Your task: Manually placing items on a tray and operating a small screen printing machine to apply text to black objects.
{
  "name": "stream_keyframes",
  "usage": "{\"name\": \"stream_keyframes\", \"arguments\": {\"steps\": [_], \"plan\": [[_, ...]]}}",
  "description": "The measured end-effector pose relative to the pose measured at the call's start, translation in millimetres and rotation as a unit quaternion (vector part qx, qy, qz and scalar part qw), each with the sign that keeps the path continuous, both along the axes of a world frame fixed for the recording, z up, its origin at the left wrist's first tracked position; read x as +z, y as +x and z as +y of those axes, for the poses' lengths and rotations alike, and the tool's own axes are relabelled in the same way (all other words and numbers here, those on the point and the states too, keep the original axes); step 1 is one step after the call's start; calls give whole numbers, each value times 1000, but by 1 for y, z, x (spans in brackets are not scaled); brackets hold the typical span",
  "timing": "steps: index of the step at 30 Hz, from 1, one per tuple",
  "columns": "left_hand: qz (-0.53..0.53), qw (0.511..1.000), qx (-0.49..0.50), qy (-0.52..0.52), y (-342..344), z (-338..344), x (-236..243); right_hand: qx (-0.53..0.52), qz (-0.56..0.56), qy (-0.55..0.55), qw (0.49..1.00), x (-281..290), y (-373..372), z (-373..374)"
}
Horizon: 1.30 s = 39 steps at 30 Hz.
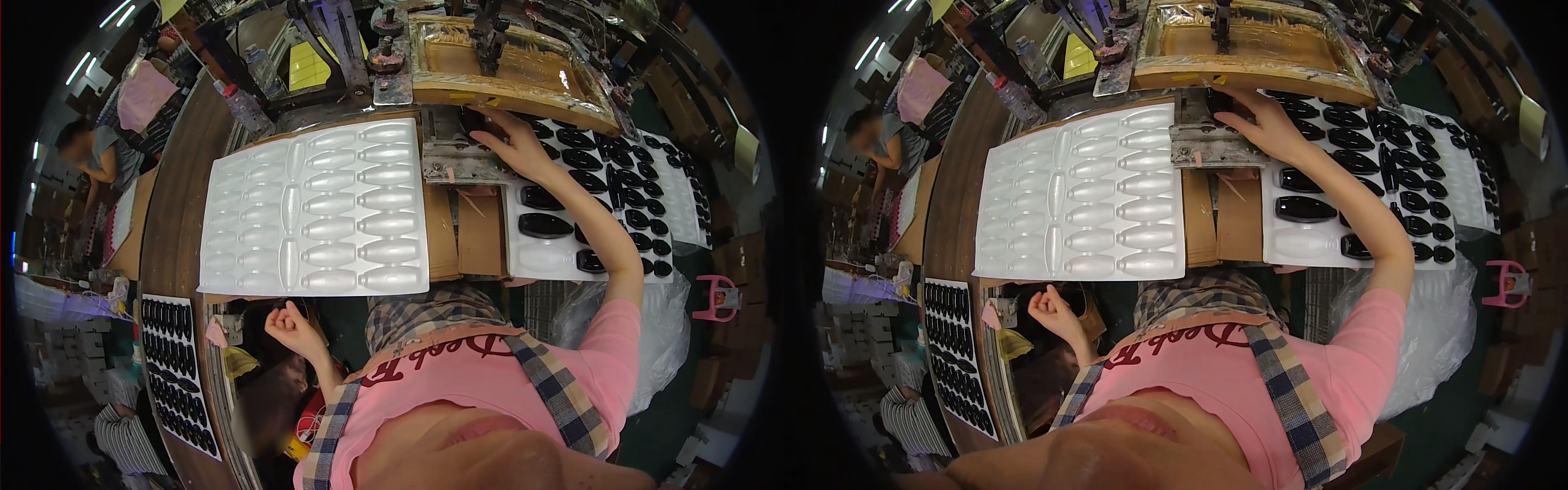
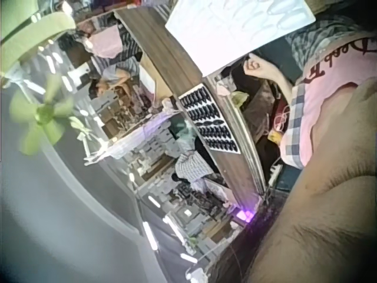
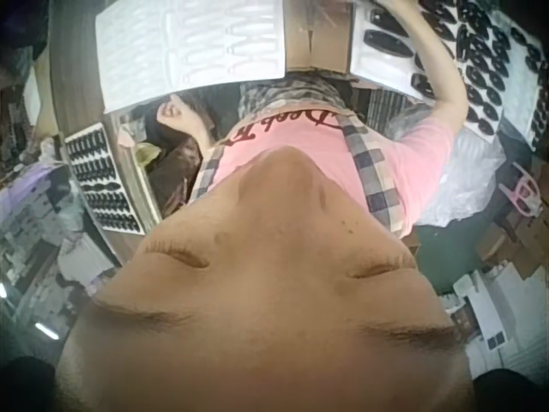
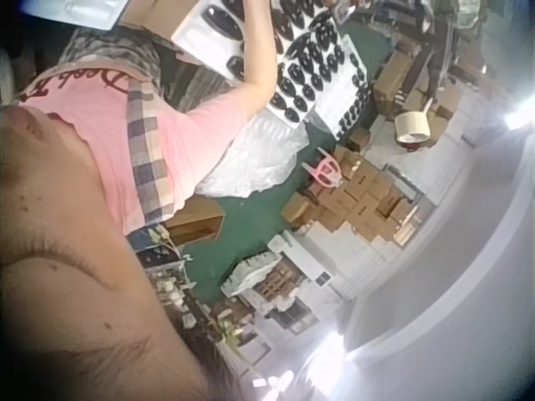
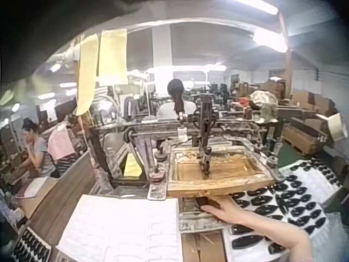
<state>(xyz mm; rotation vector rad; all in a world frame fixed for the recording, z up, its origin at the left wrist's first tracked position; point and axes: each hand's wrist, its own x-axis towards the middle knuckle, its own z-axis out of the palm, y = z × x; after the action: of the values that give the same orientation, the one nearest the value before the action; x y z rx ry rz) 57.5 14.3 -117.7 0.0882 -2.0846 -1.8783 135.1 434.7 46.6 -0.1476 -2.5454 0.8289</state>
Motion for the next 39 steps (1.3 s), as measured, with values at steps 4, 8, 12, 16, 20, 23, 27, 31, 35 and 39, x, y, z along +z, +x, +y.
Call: {"name": "stream_keyframes", "arguments": {"steps": [4,8,12,16,20,23,27,31,35,39], "plan": [[49,997,-51,-3,-17,46,45,-32,-47,-54,997,5,22,4],[194,933,-216,-213,-49,117,78,-68,11,-15,997,10,58,11],[243,772,-415,-415,-83,169,86,-88,-42,14,995,29,98,-4],[185,666,-499,-523,-108,198,54,-82,-99,-7,992,23,129,-16],[198,674,-503,-503,-115,217,31,-100,-176,0,979,24,138,-26],[175,680,-508,-498,-118,217,27,-42,-165,124,978,11,133,-26],[175,684,-521,-480,-119,215,23,-55,-241,131,960,8,127,-32],[186,673,-539,-471,-117,214,25,-65,-207,93,972,9,132,-28],[177,680,-535,-469,-112,201,41,-198,-228,-17,953,24,139,-20],[203,796,-478,-312,-119,212,93,-246,-21,-36,968,24,150,2]]}}
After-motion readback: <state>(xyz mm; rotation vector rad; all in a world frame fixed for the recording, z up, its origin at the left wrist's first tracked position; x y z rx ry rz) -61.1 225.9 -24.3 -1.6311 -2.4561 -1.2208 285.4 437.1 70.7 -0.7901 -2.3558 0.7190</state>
